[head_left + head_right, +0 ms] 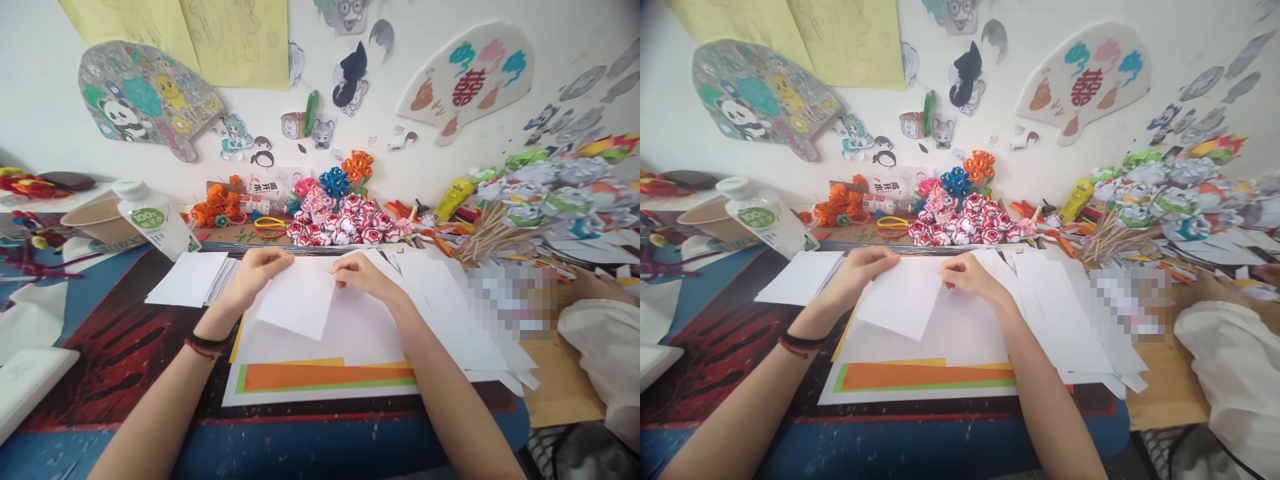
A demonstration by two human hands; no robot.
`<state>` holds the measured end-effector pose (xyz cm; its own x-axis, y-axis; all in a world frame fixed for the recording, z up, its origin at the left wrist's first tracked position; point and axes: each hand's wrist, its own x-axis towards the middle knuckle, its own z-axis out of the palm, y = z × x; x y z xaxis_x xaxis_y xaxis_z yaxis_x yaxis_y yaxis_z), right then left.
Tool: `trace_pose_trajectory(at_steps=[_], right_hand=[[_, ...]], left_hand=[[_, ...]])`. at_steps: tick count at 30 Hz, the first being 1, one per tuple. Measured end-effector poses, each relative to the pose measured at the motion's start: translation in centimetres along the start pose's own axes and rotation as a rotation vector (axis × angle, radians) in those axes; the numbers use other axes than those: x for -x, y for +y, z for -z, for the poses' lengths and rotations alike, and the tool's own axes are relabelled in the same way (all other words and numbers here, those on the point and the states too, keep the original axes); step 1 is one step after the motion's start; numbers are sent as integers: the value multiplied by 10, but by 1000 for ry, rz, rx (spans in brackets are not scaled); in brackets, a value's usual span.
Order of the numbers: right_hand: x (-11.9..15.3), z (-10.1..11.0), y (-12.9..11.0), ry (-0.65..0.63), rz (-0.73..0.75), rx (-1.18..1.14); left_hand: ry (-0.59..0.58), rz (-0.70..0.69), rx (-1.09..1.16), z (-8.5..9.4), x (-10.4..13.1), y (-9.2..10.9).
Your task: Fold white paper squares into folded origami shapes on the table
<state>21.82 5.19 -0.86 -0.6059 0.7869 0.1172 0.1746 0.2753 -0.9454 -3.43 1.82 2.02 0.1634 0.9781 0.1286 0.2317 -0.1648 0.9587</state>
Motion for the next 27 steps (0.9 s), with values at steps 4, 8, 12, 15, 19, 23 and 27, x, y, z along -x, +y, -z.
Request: trace_pose_trajectory(at_steps=[4,8,12,15,19,23,27], right_hand=[[0,8,4,200,-4,-20],[0,-2,-7,255,24,-114],[1,-12,-16,169,6,-187],[0,-11,-12,250,-61,-223],[-2,-5,-3,414,-131,-258],[-2,-4,-1,501,-127,-260],[-1,-3,0,449,-106,-249]], left_hand=[[289,-26,164,27,-3,-2],[211,24,212,20,-2,-2],[100,31,114,0,0,-4],[125,-45,-180,-5,2,-3],[104,-407,-687,-10,10,10],[-104,-549,-897,-24,19,17],[-95,-577,-915,-31,18,10]])
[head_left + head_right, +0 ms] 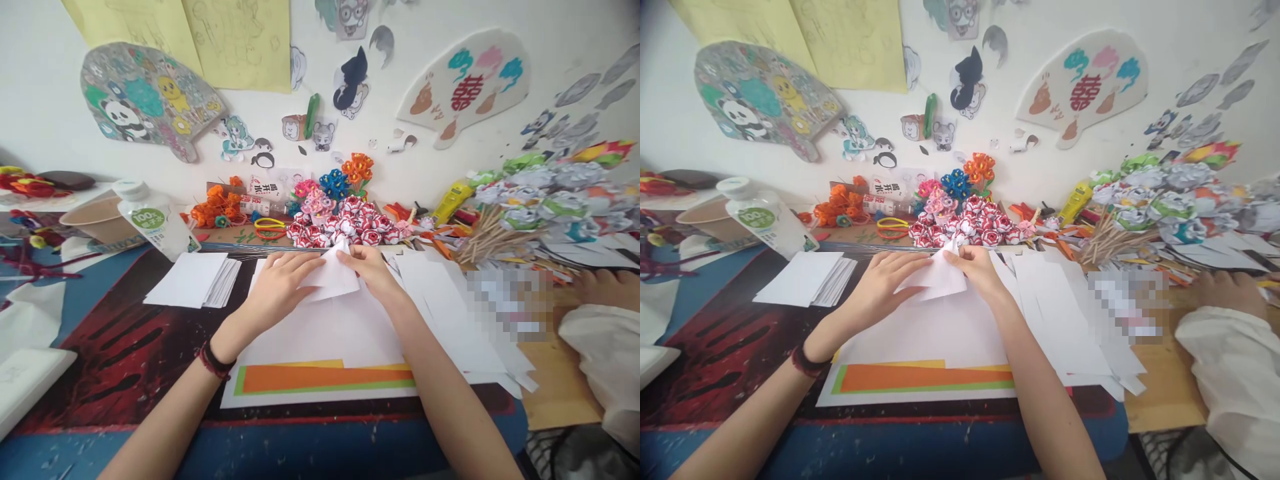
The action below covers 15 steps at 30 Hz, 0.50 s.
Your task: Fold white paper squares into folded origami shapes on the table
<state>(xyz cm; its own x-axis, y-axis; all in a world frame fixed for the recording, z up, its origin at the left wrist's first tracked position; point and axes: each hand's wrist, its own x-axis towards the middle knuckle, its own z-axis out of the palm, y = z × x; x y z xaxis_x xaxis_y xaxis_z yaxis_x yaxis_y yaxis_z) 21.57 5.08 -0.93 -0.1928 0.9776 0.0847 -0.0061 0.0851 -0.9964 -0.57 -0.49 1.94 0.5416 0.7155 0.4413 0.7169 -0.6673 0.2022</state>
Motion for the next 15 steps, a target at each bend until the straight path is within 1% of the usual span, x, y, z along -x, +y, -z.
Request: trace_pose_trajectory(at_steps=[2,4,5,6,8,10,12,14,15], right_hand=[[0,4,0,-79,2,21],[0,10,-2,-165,6,59],[0,13,-2,-193,11,94],[0,15,-3,-201,27,153],[0,18,-3,-154,100,348],[-1,17,-2,-55,215,578],[-1,12,0,9,322,727],[-1,7,0,2,364,748],[0,4,-1,-20,355,723]], left_hand=[[84,84,45,-1,1,-7],[212,260,136,1,2,-16],[264,355,224,3,3,-19],[290,442,348,5,3,-22],[261,559,649,10,3,-25],[214,617,856,13,3,-24],[198,640,886,14,3,-21],[186,629,850,13,2,-19],[172,619,849,13,2,-18]])
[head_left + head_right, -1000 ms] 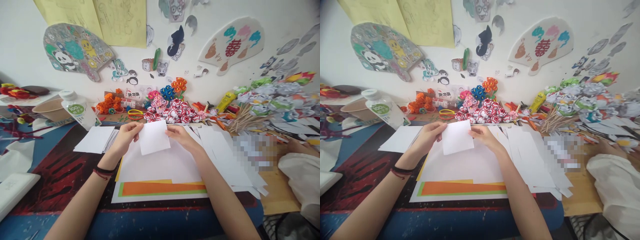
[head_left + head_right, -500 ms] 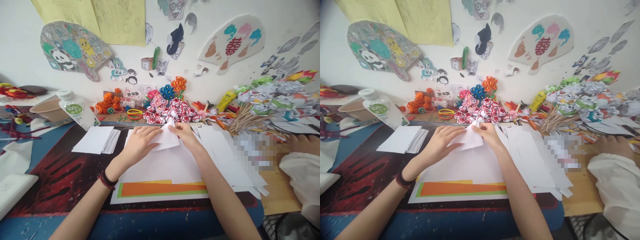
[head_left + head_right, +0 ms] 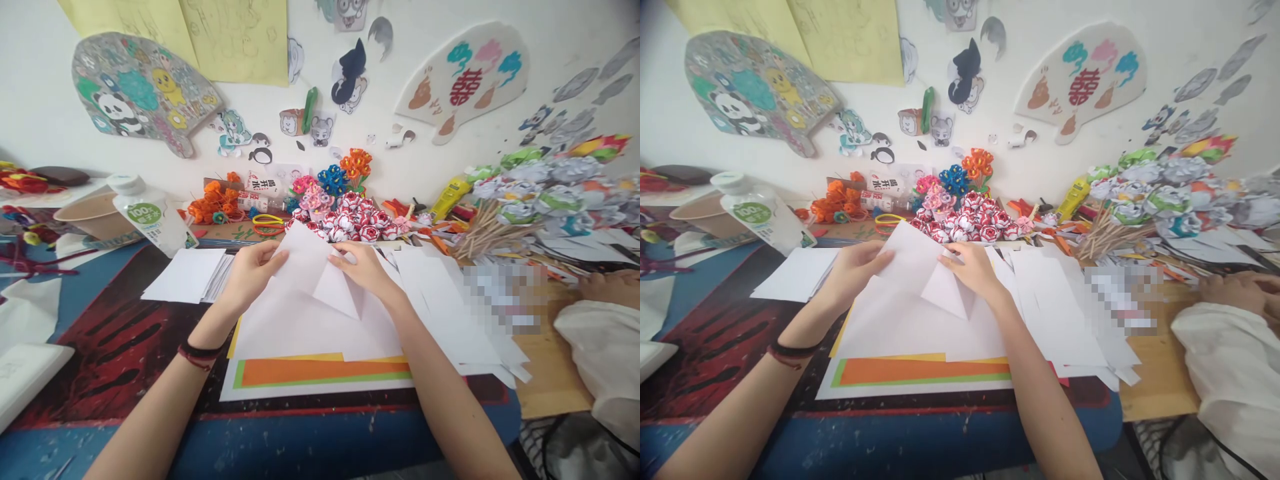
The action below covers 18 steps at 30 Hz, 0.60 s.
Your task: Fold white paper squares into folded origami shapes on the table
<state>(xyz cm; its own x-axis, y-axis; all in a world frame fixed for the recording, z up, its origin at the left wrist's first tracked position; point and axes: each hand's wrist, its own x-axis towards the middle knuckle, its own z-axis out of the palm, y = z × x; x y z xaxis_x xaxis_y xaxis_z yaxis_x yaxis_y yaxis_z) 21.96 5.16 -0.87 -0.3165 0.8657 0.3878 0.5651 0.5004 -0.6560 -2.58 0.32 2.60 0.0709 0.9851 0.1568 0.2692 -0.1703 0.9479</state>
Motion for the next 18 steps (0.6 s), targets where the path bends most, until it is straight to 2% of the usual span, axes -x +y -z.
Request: trace_pose_trajectory(at_steps=[2,4,7,9,10,11,13,15,18], right_hand=[[1,-2,-5,-54,-49,-124],[2,-1,-9,-127,-126,-315],[5,1,-15,-242,-213,-566],[6,0,-20,-309,-217,-607],[6,-1,-22,-340,-200,-601],[7,-3,-25,-370,-174,-592],[7,-5,-29,-428,-117,-585],[7,-7,-31,-476,-89,-591],[7,-7,-29,-503,-101,-574]], left_hand=[[-22,9,17,1,0,-2],[16,27,-35,3,0,-4],[199,-43,-412,2,4,-3],[301,-224,-696,-5,11,2],[293,-336,-786,-10,14,5],[233,-438,-837,-16,17,9],[93,-534,-855,-26,22,12],[8,-499,-808,-30,22,10],[-53,-371,-674,-28,18,3]])
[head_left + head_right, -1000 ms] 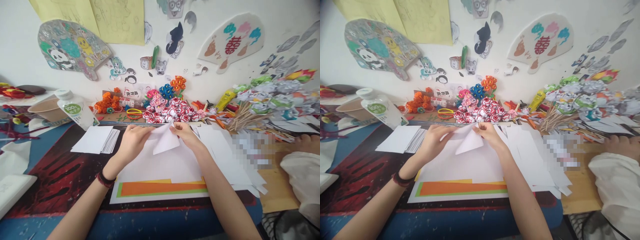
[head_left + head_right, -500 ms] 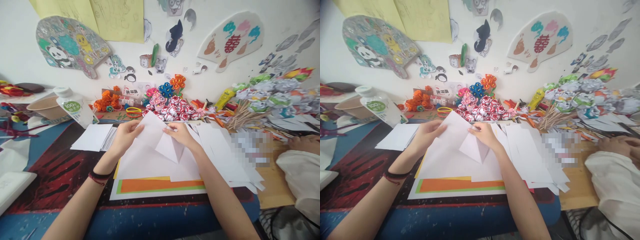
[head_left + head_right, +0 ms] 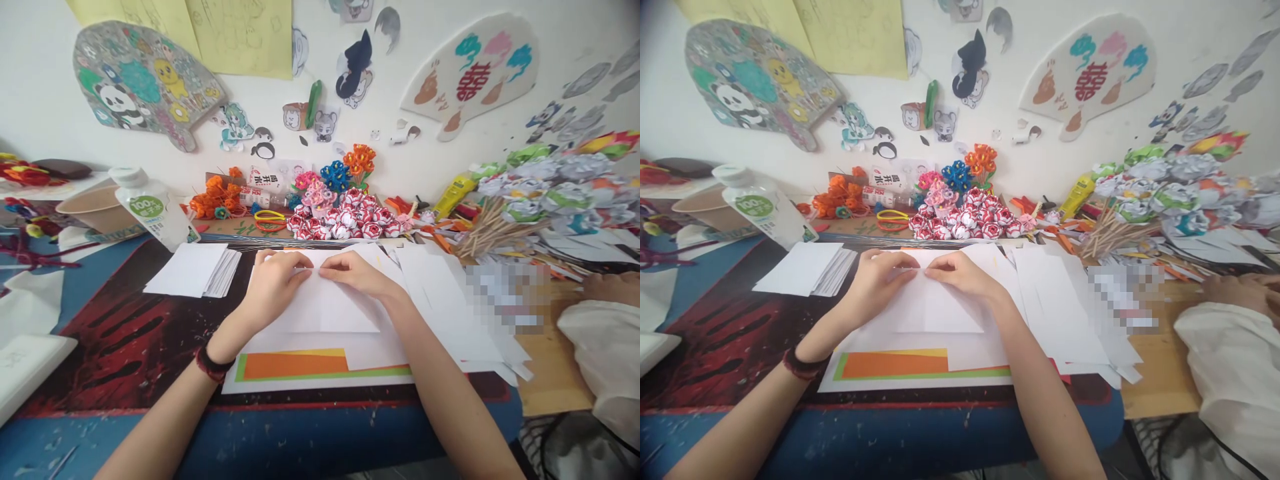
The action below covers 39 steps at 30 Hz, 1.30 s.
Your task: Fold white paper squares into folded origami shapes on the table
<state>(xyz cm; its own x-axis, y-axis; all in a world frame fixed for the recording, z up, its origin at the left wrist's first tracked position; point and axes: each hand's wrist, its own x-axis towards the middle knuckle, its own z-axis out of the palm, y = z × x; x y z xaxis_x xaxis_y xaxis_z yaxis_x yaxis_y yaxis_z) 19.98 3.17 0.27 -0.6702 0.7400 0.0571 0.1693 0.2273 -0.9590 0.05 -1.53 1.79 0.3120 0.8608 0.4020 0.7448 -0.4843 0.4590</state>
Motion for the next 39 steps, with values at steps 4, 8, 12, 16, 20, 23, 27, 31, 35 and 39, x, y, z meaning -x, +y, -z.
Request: trace_pose_trajectory(at_steps=[4,8,12,16,20,23,27,31,35,39], right_hand=[[0,3,4,-1,-7,9],[0,4,5,18,4,-3],[0,2,2,12,8,10],[1,1,-1,12,19,45],[2,2,-1,0,26,72],[2,2,-2,-5,22,76],[2,1,-2,0,26,64],[-1,-5,0,92,29,43],[-6,-11,3,210,62,11],[-6,-13,3,226,85,-44]], left_hand=[[-28,72,187,1,-2,-11],[-31,97,229,1,-2,-13],[-60,81,139,-1,-1,-11],[-85,73,94,-2,0,-8],[-93,75,149,-1,0,-5],[-98,71,189,-2,0,-4],[-99,64,214,-2,0,-3],[-78,37,253,-2,0,-2],[-29,31,271,0,1,1],[2,22,257,2,2,6]])
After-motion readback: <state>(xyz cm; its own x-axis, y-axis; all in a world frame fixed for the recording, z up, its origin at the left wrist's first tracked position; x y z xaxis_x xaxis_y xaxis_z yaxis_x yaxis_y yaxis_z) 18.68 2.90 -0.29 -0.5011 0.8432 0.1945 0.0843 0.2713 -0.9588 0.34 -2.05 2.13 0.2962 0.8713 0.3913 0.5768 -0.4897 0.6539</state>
